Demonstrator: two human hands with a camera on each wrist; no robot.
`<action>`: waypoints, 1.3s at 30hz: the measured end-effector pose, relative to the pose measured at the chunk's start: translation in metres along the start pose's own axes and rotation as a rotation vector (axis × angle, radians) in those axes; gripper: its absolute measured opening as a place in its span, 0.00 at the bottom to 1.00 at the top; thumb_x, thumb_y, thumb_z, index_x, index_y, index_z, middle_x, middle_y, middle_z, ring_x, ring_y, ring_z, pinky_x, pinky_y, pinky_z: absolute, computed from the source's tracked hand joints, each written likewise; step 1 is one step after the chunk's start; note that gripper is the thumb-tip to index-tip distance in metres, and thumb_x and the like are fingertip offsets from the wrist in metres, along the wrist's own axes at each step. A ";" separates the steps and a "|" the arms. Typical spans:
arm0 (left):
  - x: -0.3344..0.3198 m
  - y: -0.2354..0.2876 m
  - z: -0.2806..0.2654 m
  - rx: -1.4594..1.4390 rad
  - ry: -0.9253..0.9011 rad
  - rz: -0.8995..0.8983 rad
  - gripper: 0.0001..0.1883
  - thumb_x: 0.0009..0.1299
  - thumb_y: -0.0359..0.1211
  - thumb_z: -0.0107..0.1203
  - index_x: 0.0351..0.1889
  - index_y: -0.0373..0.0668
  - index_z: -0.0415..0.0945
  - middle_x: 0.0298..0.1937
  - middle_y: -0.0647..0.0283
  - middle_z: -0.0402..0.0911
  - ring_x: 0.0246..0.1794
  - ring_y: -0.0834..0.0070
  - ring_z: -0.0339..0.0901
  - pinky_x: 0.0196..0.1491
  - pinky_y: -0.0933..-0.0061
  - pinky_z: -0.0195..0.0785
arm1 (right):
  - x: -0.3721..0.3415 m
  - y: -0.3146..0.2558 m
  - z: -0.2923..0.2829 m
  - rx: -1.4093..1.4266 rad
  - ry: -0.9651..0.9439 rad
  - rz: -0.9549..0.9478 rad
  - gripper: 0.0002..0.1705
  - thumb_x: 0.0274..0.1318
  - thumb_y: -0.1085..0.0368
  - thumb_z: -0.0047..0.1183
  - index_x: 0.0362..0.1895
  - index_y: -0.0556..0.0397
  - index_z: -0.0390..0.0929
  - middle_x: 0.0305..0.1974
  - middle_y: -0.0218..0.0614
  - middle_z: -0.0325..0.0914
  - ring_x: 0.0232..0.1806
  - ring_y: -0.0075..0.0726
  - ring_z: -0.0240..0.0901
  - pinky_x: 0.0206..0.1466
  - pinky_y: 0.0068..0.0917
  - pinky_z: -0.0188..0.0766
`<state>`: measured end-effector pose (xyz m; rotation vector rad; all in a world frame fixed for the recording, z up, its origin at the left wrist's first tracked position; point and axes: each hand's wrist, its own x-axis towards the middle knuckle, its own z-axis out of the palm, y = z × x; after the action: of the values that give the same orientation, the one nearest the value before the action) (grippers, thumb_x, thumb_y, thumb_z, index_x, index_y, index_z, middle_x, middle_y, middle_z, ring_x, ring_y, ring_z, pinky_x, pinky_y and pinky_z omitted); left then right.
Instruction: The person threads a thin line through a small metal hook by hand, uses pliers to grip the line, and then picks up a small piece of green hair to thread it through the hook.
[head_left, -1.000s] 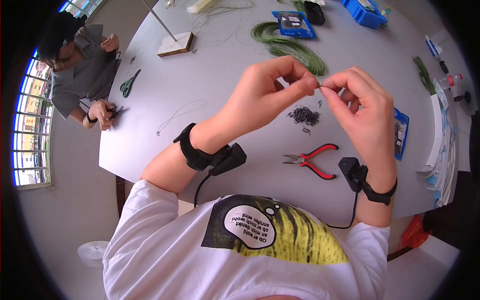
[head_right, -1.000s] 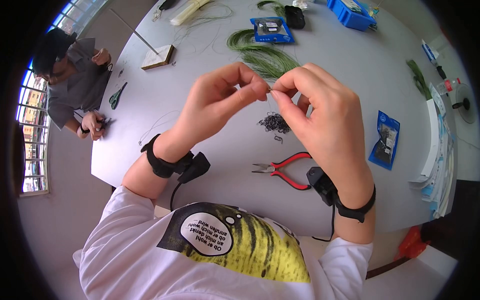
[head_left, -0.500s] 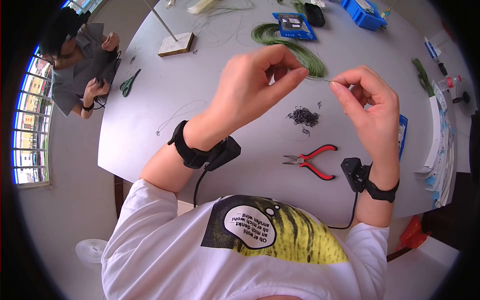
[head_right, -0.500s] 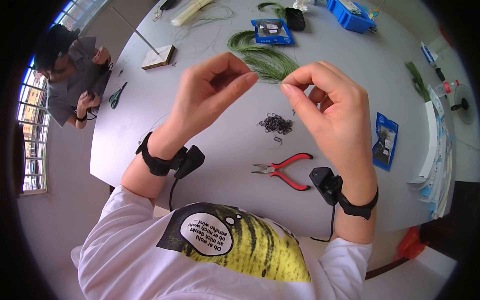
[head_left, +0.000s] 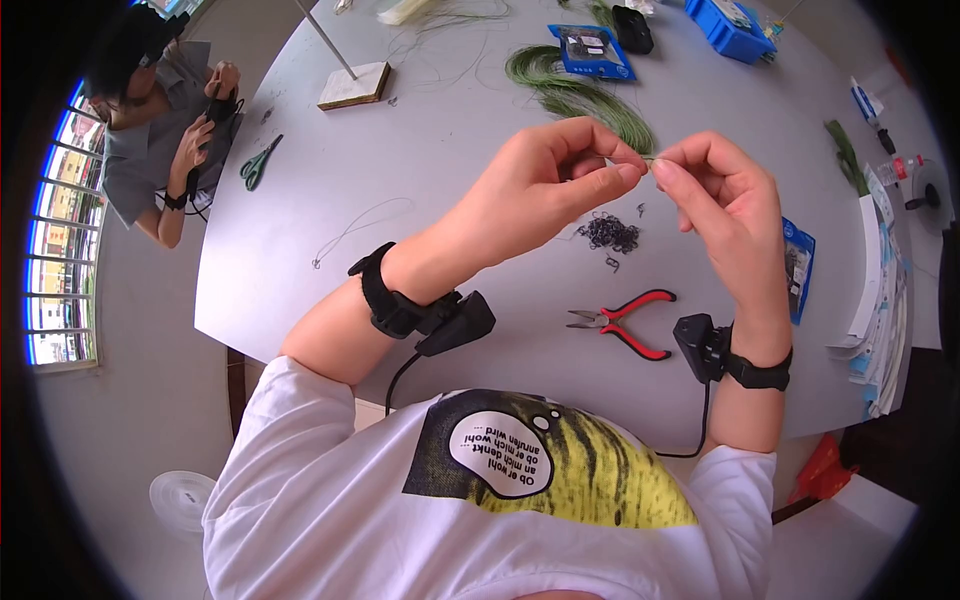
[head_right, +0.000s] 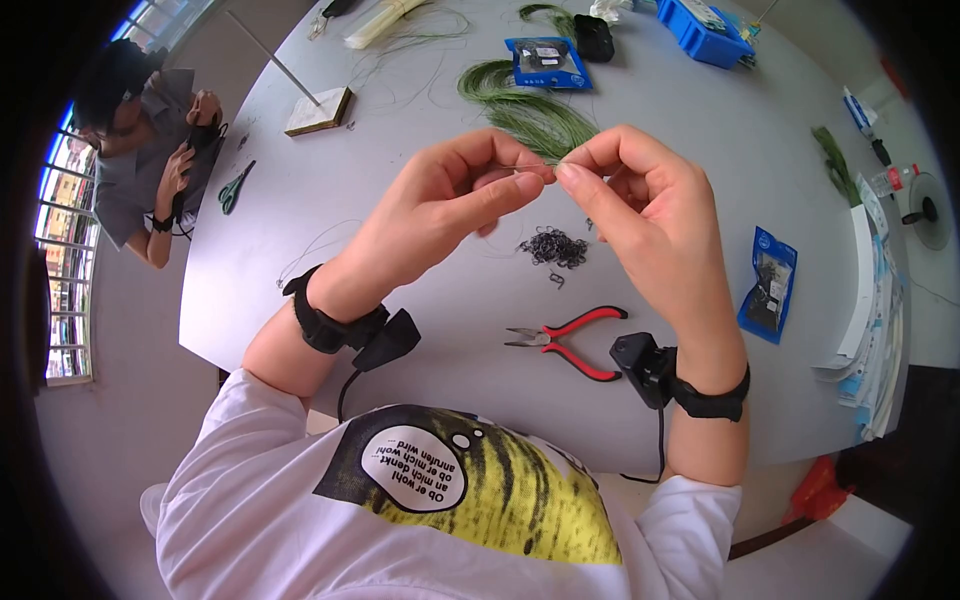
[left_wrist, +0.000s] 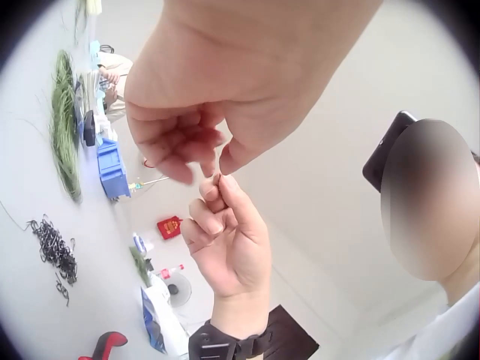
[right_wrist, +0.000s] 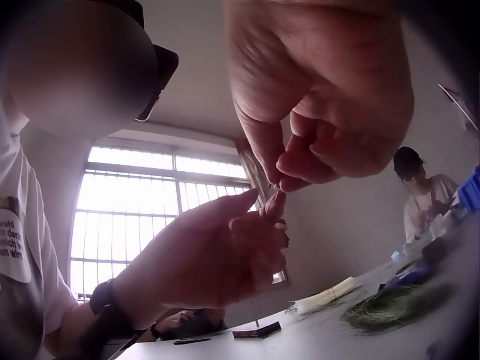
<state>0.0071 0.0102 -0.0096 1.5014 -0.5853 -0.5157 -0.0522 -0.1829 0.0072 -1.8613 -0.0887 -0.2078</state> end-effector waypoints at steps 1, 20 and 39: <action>0.000 0.002 -0.001 0.040 0.002 -0.097 0.10 0.74 0.35 0.58 0.45 0.39 0.80 0.37 0.73 0.79 0.34 0.89 0.71 0.40 0.86 0.65 | 0.000 0.001 0.000 -0.004 -0.005 0.008 0.08 0.60 0.64 0.59 0.33 0.55 0.79 0.23 0.21 0.74 0.22 0.11 0.62 0.25 0.13 0.60; 0.006 -0.013 -0.004 -0.036 0.077 -0.050 0.08 0.71 0.33 0.61 0.43 0.37 0.80 0.40 0.70 0.82 0.41 0.89 0.77 0.44 0.87 0.68 | 0.003 0.009 -0.002 -0.082 -0.032 -0.012 0.03 0.55 0.71 0.60 0.33 0.57 0.79 0.25 0.21 0.76 0.21 0.11 0.60 0.25 0.14 0.58; 0.010 -0.024 -0.004 -0.039 0.090 -0.005 0.10 0.70 0.37 0.62 0.41 0.41 0.82 0.35 0.74 0.81 0.27 0.95 0.63 0.27 0.88 0.50 | 0.003 0.009 -0.005 -0.263 -0.004 -0.098 0.04 0.52 0.72 0.60 0.32 0.57 0.78 0.26 0.26 0.78 0.21 0.17 0.63 0.27 0.19 0.62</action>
<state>0.0180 0.0066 -0.0332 1.4817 -0.4986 -0.4583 -0.0483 -0.1903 0.0006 -2.1211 -0.1621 -0.2946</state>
